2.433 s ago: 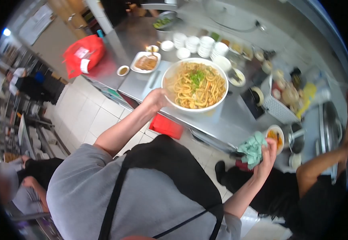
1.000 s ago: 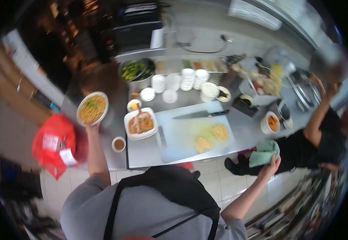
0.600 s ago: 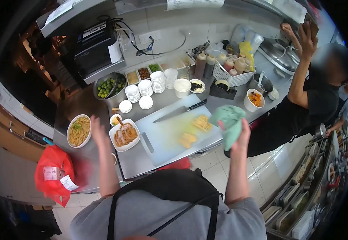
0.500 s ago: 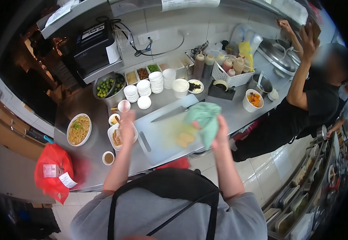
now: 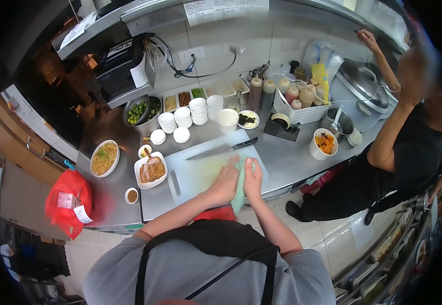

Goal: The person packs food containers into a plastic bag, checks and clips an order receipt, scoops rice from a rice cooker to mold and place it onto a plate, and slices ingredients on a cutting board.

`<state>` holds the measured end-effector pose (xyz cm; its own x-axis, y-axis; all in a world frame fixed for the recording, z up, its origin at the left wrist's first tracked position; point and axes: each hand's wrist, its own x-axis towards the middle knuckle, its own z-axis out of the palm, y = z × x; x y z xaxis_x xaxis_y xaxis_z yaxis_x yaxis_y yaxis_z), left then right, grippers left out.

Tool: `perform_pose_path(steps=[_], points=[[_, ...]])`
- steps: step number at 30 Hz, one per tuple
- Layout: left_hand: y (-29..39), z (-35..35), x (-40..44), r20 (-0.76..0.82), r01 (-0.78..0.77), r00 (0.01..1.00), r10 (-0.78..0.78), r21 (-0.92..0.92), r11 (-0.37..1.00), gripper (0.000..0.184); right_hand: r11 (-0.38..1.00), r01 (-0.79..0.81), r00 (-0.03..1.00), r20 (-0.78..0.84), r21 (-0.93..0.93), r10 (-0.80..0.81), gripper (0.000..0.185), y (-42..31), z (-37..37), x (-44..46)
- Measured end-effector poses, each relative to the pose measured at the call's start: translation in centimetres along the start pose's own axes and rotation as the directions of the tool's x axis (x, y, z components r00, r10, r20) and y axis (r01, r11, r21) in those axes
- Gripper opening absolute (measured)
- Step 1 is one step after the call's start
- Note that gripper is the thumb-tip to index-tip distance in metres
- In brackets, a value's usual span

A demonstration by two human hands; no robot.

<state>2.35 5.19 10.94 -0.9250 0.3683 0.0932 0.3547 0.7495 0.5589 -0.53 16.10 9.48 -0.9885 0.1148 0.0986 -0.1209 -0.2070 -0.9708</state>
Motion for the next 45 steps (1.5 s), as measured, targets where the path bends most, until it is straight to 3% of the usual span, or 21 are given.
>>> perform_pose_path(steps=[2, 3, 7, 8, 11, 12, 14, 16, 20, 22, 23, 25, 28, 30, 32, 34, 37, 38, 39, 41, 45], points=[[-1.1, 0.4, -0.8, 0.055, -0.095, 0.994, 0.096, -0.016, 0.995, 0.053, 0.968, 0.128, 0.98, -0.126, -0.214, -0.157, 0.028, 1.9, -3.8, 2.6], [-1.8, 0.5, -1.4, 0.106, -0.199, 0.974, 0.202, -0.037, 0.979, 0.053, 0.986, 0.115, 0.982, -0.139, -0.117, -0.131, 0.028, 1.1, -6.1, 3.8], [-6.2, -0.1, -4.4, 0.176, 0.006, 0.984, 0.041, -0.261, 0.965, 0.046, 0.955, 0.232, 0.94, -0.211, -0.185, -0.269, 0.025, -2.9, -12.3, 8.0], [-6.7, -0.8, -5.3, 0.169, 0.061, 0.986, -0.008, -0.311, 0.949, 0.044, 0.814, 0.3, 0.887, -0.169, -0.498, -0.43, 0.024, -2.0, -14.1, 9.4], [-6.7, -2.9, -7.5, 0.131, 0.262, 0.964, -0.231, -0.344, 0.902, 0.041, 0.566, 0.179, 0.965, 0.03, -0.805, -0.262, 0.032, 2.6, -18.4, 12.1], [-6.7, -3.3, -7.7, 0.16, 0.355, 0.935, -0.318, -0.371, 0.858, 0.041, 0.489, 0.084, 0.996, 0.082, -0.868, -0.025, 0.038, 4.9, -19.7, 13.0], [-7.4, -2.9, -8.1, 0.179, 0.358, 0.933, -0.311, -0.422, 0.833, 0.04, 0.11, 0.194, 0.977, 0.182, -0.975, -0.114, 0.041, 12.9, -21.5, 13.4], [-7.5, -2.0, -8.1, 0.189, 0.355, 0.935, -0.301, -0.474, 0.806, 0.04, 0.103, 0.214, 0.969, 0.197, -0.971, -0.151, 0.042, 14.0, -20.2, 12.0], [-6.1, -1.0, -7.6, 0.198, 0.296, 0.952, -0.235, -0.381, 0.876, 0.037, 0.094, 0.477, 0.872, 0.457, -0.874, -0.177, 0.038, 12.8, -19.4, 4.1], [-5.2, -0.8, -7.0, 0.192, 0.269, 0.959, -0.208, -0.387, 0.882, 0.034, 0.239, 0.621, 0.784, 0.583, -0.747, -0.215, 0.036, 11.8, -19.7, -0.8], [-4.9, -0.8, -6.5, 0.207, 0.259, 0.96, -0.191, -0.383, 0.887, 0.034, 0.238, 0.604, 0.796, 0.564, -0.761, -0.218, 0.036, 10.2, -19.5, -2.5], [-4.3, -1.0, -5.5, 0.148, 0.19, 0.978, -0.147, -0.345, 0.919, 0.032, 0.57, 0.278, 0.863, 0.461, -0.773, 0.205, 0.033, 7.2, -19.2, -4.4], [-3.4, -1.5, -3.4, 0.124, 0.137, 0.987, -0.101, -0.326, 0.935, 0.031, 0.517, 0.255, 0.965, 0.178, -0.817, -0.194, 0.019, 7.9, -19.7, 0.0], [-2.4, -1.6, -1.7, 0.144, 0.103, 0.988, -0.059, -0.317, 0.943, 0.031, 0.58, 0.042, 0.999, 0.038, -0.813, -0.02, 0.03, 3.4, -18.4, 4.3], [-0.9, -1.6, 0.3, 0.155, 0.042, 0.988, 0.004, -0.293, 0.955, 0.031, 0.512, 0.144, 0.976, 0.036, -0.847, -0.215, 0.043, 2.7, -17.6, 7.5], [1.1, -1.4, 1.9, 0.172, -0.003, 0.984, 0.051, -0.268, 0.964, 0.031, 0.181, 0.187, 0.868, 0.076, -0.966, -0.491, 0.044, 6.2, -17.3, 9.6], [3.4, -1.3, 3.9, 0.182, -0.088, 0.974, 0.133, -0.238, 0.967, 0.03, 0.348, 0.324, 0.857, 0.116, -0.88, -0.503, 0.044, 6.1, -16.9, 8.7], [4.0, -1.3, 4.2, 0.169, -0.08, 0.977, 0.126, -0.259, 0.963, 0.03, 0.588, 0.342, 0.907, 0.093, -0.733, -0.411, 0.038, 6.1, -17.0, 7.7], [4.2, -1.0, 4.4, 0.159, -0.069, 0.98, 0.117, -0.281, 0.957, 0.031, 0.602, 0.321, 0.914, 0.074, -0.731, -0.398, 0.038, 6.2, -17.7, 6.9], [3.5, -0.4, 4.6, 0.182, -0.081, 0.974, 0.134, -0.274, 0.958, 0.031, 0.898, -0.005, 0.882, 0.422, -0.44, 0.212, 0.034, 6.6, -20.1, 5.3], [2.7, 0.0, 4.7, 0.2, 0.005, 0.979, 0.046, -0.247, 0.969, 0.03, 0.875, -0.381, 0.755, 0.446, -0.299, 0.481, 0.033, 8.5, -26.4, 1.8]])
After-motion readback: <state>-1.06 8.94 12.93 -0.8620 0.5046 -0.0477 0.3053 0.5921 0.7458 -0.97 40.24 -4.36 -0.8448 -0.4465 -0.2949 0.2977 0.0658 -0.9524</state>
